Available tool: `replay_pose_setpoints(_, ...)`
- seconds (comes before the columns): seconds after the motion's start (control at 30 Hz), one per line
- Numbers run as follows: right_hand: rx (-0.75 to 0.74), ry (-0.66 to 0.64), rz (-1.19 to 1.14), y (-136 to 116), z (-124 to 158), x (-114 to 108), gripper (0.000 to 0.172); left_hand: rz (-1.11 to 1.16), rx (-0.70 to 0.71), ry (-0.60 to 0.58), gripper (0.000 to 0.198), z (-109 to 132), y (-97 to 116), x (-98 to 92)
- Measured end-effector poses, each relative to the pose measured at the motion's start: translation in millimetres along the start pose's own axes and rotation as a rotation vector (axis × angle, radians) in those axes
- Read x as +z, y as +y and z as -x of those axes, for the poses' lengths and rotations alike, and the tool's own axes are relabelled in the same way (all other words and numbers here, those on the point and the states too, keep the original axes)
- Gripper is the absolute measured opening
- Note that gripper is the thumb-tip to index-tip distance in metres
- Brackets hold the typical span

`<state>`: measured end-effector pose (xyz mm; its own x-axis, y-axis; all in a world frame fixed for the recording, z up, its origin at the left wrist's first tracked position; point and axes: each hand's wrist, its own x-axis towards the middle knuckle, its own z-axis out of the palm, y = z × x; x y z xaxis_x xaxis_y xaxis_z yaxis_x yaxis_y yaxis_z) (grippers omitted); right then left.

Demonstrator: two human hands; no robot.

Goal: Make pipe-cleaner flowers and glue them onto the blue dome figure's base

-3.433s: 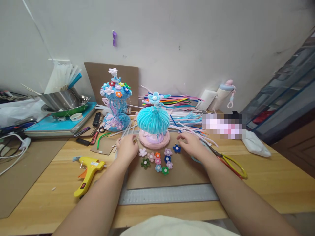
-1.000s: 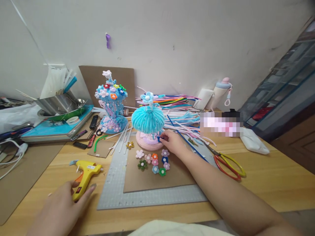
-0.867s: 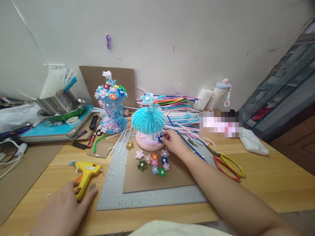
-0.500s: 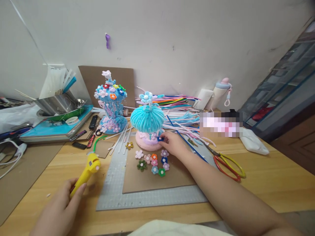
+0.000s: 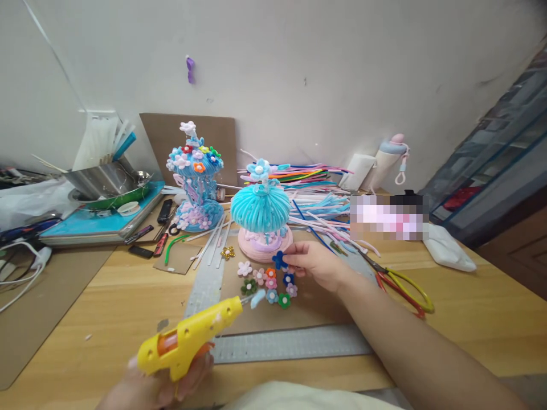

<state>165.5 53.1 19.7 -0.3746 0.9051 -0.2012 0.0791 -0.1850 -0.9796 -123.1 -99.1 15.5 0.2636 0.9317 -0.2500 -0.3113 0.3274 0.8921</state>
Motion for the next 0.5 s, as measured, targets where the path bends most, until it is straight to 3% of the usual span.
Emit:
replay_pose_setpoints(0.17, 0.099, -0.065, -0.247, -2.6, 18.9, 21.5, 0.029, -0.192, -0.017, -0.073, 0.047, -7.9, -12.2, 1.4)
replay_pose_setpoints(0.27, 0.064, -0.088, -0.299, -2.7, 25.5, 25.5, 0.029, -0.251, -0.011, -0.022, 0.050, -8.7, -14.2, -0.7)
replay_pose_setpoints(0.43, -0.046, -0.306, -0.250, -7.2, 33.7, 31.2, 0.018, -0.299, -0.002, 0.010, 0.051, -8.2, -9.5, -4.5)
replay_pose_setpoints(0.5, -0.050, -0.336, -0.298, -7.1, 36.1, 38.4, 0.016, -0.296, 0.012, 0.018, 0.051, -6.8, -9.0, -5.6)
